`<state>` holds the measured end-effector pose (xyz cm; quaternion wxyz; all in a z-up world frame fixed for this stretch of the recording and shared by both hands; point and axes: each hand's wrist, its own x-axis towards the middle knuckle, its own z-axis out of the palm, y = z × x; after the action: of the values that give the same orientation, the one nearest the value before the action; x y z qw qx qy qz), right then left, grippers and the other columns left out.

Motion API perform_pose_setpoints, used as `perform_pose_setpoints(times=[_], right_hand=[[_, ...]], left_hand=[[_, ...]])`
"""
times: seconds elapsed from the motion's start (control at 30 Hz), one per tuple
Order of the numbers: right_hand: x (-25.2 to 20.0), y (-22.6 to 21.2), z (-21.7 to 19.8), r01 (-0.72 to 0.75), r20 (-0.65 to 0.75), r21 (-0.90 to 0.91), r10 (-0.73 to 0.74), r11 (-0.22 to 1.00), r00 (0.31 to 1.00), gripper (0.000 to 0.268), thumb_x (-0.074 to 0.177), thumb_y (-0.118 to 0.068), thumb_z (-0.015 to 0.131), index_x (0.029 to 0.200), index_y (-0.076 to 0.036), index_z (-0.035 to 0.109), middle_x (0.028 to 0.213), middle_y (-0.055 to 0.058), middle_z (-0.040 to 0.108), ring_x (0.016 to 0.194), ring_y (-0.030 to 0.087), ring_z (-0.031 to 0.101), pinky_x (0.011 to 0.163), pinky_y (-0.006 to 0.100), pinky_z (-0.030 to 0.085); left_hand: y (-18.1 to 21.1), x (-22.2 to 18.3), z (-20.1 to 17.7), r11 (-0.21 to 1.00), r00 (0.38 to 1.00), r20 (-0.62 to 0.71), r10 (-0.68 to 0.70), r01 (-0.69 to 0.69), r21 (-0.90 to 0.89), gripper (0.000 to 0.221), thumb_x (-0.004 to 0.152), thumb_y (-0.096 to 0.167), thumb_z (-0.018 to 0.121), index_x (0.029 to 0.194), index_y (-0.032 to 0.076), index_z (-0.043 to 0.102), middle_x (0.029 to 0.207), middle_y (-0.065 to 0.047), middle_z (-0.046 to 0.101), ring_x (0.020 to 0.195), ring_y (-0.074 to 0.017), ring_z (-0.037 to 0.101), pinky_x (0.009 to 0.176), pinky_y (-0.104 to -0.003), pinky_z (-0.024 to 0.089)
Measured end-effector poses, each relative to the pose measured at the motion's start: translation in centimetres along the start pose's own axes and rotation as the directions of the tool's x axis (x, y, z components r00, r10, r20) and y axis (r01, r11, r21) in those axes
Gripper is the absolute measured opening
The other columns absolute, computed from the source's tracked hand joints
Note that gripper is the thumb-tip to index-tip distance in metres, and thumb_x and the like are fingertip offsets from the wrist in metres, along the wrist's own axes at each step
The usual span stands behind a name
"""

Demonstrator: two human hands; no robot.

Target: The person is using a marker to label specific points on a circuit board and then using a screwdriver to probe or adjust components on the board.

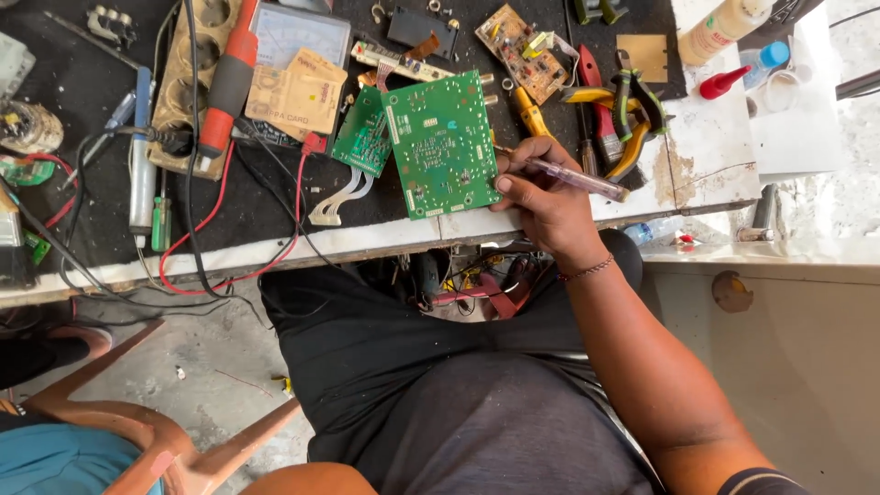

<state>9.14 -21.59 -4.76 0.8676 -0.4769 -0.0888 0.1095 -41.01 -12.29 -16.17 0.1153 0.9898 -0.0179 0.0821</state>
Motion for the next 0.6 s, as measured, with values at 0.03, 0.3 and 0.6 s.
perform_pose_setpoints(times=[0.03,0.3,0.6], right_hand=[[0.1,0.0,0.0,0.000,-0.004,0.009,0.000,1.000,1.000,0.033,0.084,0.015,0.076,0.108,0.005,0.056,0.097,0.028,0.069,0.074,0.031,0.077,0.064,0.040,0.071],[0.2,-0.1,-0.1,-0.026,0.014,0.024,0.026,0.999,1.000,0.034,0.083,0.015,0.075,0.108,0.004,0.055,0.098,0.029,0.070,0.074,0.031,0.077,0.063,0.039,0.071],[0.0,0.0,-0.6,-0.048,0.048,0.051,0.045,0.998,0.998,0.034,0.083,0.016,0.075,0.106,0.004,0.053,0.097,0.032,0.070,0.072,0.033,0.077,0.060,0.040,0.070]], left_hand=[[-0.8,2.0,-0.5,0.998,0.999,-0.045,-0.003,0.000,-0.057,0.019,0.078,0.031,0.061,0.086,0.013,0.060,0.078,-0.004,0.056,0.069,-0.0305,0.061,0.067,-0.050,0.054],[-6.3,35.9,-14.1,0.852,0.935,-0.330,-0.133,-0.062,-0.521,0.045,0.085,0.030,0.078,0.118,0.009,0.055,0.099,-0.005,0.053,0.081,-0.0262,0.058,0.072,-0.040,0.059],[-8.5,43.4,-14.8,0.277,0.957,-0.014,-0.290,0.069,-0.958,0.073,0.099,0.027,0.074,0.150,-0.003,0.033,0.130,-0.022,0.046,0.113,-0.0355,0.058,0.094,-0.048,0.058]])
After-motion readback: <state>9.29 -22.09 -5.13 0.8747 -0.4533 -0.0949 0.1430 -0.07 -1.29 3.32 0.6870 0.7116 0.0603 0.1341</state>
